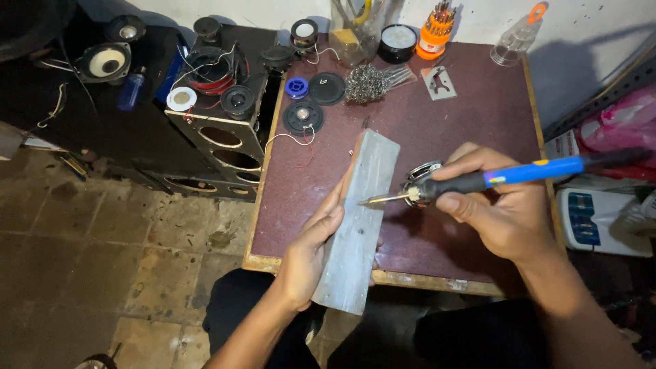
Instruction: The person cleans a soldering iron tip on a metal block, then uses the soldering iron to heat and solder wires to a small circular electronic component on a workbench. The person holds the component and wires while applying the soldering iron to the connection points.
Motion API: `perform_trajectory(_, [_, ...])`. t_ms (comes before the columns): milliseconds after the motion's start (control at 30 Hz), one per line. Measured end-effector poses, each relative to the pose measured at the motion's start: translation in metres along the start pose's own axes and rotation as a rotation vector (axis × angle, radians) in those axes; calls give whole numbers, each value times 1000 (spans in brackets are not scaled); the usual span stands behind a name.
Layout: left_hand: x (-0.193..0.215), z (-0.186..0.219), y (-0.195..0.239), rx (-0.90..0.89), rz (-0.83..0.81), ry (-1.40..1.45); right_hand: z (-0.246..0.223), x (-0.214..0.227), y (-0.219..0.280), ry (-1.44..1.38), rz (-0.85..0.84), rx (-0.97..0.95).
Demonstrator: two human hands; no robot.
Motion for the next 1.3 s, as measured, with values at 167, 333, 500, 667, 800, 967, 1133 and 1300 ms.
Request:
perform_trajectory(167, [-8, 4, 5, 31, -34, 46, 12, 11, -3, 34, -49, -26])
perform_trajectory(333, [0, 2, 3, -6, -39, 32, 10, 9, -2, 84, -82, 34])
perform_trajectory(500, [1, 0, 4, 32, -19, 90, 14, 15, -2, 175, -142, 28])
perform_trajectory(667, [-2, -1, 3, 15, -41, 72, 10, 9, 1, 52, -105, -5])
perform_trajectory(800, [2, 1, 3, -3, -34, 52, 18, 15, 0, 149, -162, -1])
perform_trajectory(967, [0, 2, 6, 46, -23, 83, 11, 11, -2, -257, -45, 3])
perform_trajectory(1133, [1, 1, 6, 25, -39, 79, 15, 9, -4, -88, -82, -36])
perform_trajectory(1300, [1, 0, 9, 97, -3, 81, 28, 21, -1, -227, -3, -39])
Point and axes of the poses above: each hand's wrist, its own y-axis away from the middle knuckle, its own x-axis out of the back of the hand, z = x × y, the point moved 8 cm from there along -y, towards the middle knuckle, and after that the axes turned 12 degrees about y, right-handed, at the moved point
